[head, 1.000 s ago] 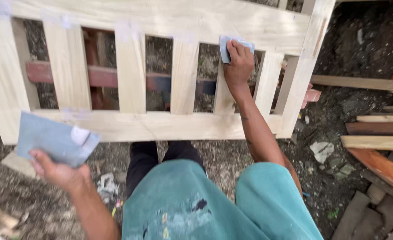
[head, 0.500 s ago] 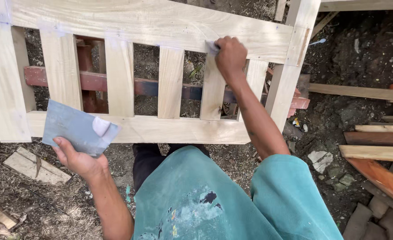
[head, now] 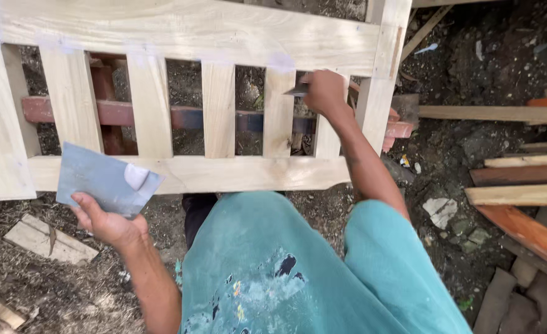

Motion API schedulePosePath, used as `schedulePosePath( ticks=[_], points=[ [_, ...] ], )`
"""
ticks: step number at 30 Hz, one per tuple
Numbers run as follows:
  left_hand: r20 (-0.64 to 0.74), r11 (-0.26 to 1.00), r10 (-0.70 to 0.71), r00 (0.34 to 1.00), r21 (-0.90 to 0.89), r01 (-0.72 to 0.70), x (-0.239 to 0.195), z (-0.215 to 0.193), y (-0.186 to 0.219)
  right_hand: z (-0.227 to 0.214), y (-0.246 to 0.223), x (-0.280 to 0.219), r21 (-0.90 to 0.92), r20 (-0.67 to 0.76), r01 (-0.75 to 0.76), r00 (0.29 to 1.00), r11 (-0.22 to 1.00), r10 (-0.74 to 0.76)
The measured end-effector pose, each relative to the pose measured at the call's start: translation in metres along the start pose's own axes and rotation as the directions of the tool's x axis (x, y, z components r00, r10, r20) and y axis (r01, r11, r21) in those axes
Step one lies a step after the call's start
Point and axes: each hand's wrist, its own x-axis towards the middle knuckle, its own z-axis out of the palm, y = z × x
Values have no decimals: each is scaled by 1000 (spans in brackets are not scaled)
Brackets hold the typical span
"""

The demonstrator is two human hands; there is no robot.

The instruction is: The person scoops wood filler from a metal putty knife onto a sanding block and spreads it into the gaps and joints of a wooden headboard frame. They repeatedly apply filler to multiple slats and rails, smoothing the surface with the sanding block.

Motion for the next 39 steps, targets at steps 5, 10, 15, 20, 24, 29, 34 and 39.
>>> schedulePosePath(
  ticks=[5, 10, 15, 20, 24, 29, 34, 39],
  points=[
    [-35, 996, 12, 999, 92, -9, -3, 5, 2, -15, 75, -25, 221, -405, -29, 907, 975, 118],
    [141, 998, 49, 989, 41, -55, -7, 35, -15, 27, 61, -20, 108, -615, 27, 787, 994, 45],
    [133, 995, -5, 991, 102, -9, -22, 45, -31, 51, 37, -68, 112, -659, 52, 751, 992, 35],
    [228, 1000, 12, 974, 22, -17, -19, 60, -33, 9, 75, -50, 171, -420, 13, 906, 985, 61],
    [221, 999, 50, 974, -6, -50, -15, 61, -33, 1, 75, -14, 89, -548, 61, 836, 994, -2],
    [147, 999, -16, 989, -27, 21, -23, 57, -26, 10, 49, -58, 135, -464, 30, 885, 990, 37],
    [228, 995, -39, 973, -81, 59, -25, 76, -28, 2, 69, -40, 176, -481, 108, 877, 978, -10],
    [258, 982, -20, 966, -177, 68, -27, 92, -25, 18, 47, -37, 147, -605, 1, 791, 989, 89]
  ],
)
